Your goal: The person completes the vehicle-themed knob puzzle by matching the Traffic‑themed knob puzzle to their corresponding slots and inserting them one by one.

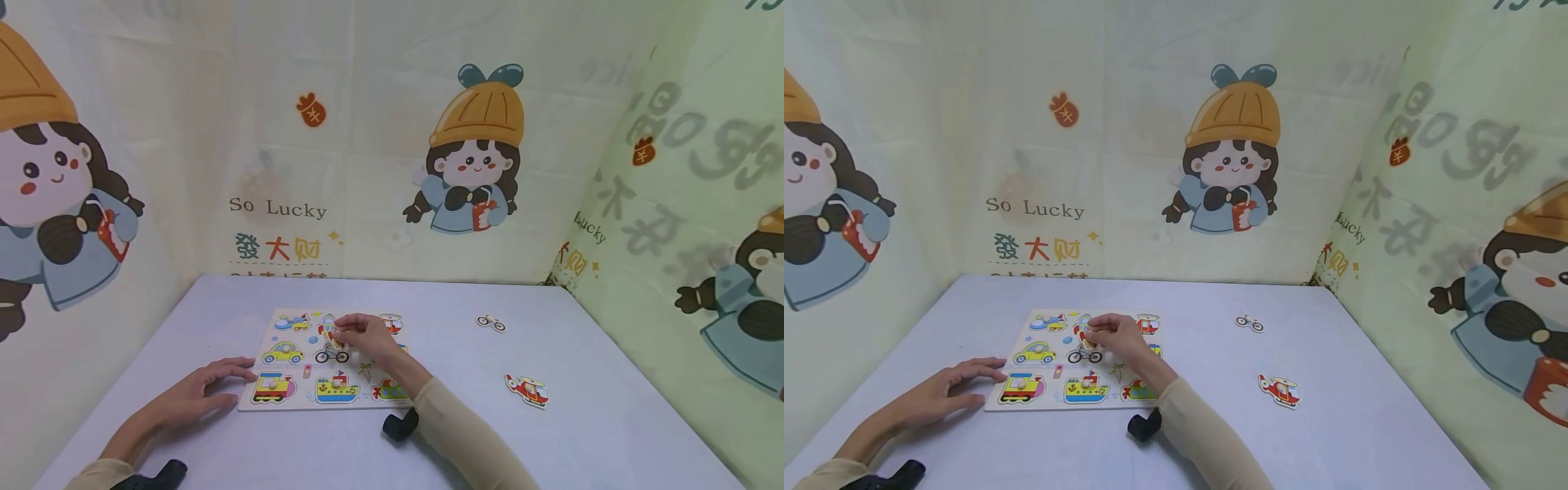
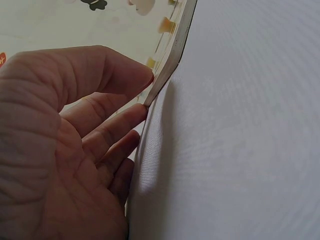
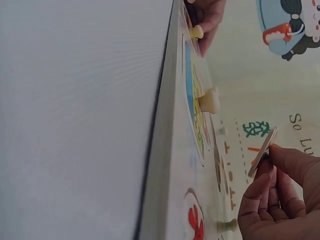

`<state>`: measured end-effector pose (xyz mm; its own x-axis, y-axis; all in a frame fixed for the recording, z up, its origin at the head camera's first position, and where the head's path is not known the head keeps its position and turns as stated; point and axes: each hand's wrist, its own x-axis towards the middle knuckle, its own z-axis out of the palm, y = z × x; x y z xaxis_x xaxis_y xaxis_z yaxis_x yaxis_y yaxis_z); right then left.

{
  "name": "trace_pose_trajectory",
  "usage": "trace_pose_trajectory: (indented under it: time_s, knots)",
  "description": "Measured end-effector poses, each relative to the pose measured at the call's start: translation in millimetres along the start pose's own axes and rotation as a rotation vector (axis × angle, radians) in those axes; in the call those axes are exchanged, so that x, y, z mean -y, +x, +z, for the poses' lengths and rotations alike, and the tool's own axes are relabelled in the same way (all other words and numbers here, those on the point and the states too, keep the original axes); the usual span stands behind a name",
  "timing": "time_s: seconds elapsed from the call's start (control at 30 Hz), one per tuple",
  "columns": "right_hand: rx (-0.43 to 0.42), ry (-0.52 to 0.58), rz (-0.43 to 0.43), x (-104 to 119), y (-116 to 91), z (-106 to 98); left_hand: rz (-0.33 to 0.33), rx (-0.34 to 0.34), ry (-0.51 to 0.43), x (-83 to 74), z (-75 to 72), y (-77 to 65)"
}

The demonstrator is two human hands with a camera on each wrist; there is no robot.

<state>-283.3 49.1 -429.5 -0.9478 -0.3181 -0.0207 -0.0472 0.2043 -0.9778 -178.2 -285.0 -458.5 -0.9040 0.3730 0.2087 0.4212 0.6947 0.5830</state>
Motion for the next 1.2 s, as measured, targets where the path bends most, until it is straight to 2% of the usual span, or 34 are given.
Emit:
trace_pose_trajectory:
  time_s: [0.27, 0.43, 0.83, 0.97, 1.2]
  knots:
    - [-0.002, -0.025, -0.018, 1.1, 11.8, 8.3, 0.004, 0.016, -0.044, -4.5, -0.3, -0.5]
    - [-0.029, -0.063, -0.008, 4.5, 18.7, 14.3, -0.024, 0.022, -0.03, -5.4, -1.3, -0.7]
    - [-0.087, -0.138, 0.006, 8.0, 39.8, 23.7, 0.002, 0.021, -0.029, -2.5, -1.2, -0.9]
    - [-0.086, -0.167, -0.002, 9.9, 42.3, 24.4, 0.008, 0.018, -0.051, -2.7, -1.1, -0.6]
    - [-0.081, -0.232, -0.036, 13.3, 42.8, 24.0, -0.003, 0.015, -0.015, -1.4, 0.2, -1.0]
